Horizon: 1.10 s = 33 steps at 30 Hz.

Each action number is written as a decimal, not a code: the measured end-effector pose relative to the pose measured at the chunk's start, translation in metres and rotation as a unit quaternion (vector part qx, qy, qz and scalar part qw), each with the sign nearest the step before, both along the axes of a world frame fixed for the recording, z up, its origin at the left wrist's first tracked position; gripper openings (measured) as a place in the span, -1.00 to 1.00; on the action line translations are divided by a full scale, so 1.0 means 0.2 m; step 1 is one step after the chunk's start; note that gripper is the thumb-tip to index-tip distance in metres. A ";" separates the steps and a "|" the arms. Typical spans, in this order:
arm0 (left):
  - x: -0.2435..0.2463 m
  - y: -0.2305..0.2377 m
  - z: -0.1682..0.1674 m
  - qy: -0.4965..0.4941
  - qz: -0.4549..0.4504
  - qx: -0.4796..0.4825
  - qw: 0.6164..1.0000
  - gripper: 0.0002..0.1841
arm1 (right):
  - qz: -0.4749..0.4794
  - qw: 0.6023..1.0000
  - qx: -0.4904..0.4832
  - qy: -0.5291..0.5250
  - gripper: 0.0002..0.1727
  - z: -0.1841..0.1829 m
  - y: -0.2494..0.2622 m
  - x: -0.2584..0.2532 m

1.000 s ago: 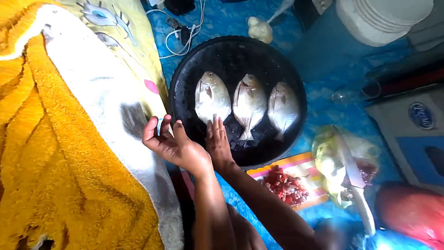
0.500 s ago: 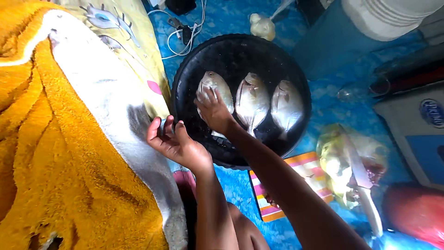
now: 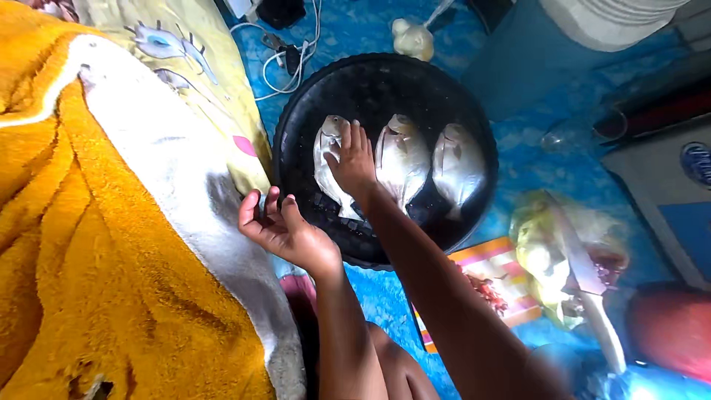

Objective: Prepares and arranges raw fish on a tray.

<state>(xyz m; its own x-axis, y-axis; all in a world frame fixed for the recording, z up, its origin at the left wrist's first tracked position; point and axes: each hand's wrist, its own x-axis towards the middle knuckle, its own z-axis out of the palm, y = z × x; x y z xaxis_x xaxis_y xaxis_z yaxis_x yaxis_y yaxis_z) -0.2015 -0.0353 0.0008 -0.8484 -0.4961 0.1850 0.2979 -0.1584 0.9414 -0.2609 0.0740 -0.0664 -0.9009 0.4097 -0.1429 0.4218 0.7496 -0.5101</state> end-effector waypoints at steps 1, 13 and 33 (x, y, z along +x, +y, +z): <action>0.00 0.00 0.01 -0.007 -0.001 0.005 1.000 -0.55 | -0.013 0.999 0.014 0.028 -0.09 -0.03 -0.07 0.09; 0.01 -0.04 0.04 -0.020 0.008 0.008 1.000 -0.57 | 0.031 0.999 -0.024 -0.001 -0.44 0.17 0.03 0.00; 0.00 -0.02 0.03 -0.019 0.009 0.010 1.000 -0.59 | -0.117 0.984 -0.126 -0.041 -0.59 0.13 0.14 -0.05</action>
<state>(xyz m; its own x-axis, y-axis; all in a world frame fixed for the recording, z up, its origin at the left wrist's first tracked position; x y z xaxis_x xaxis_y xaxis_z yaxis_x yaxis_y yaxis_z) -0.2020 -0.0387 0.0063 -0.8452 -0.5152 0.1423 0.2648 -0.1724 0.9488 -0.2700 0.1017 -0.0414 -0.7674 0.5465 -0.3352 0.6153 0.4811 -0.6244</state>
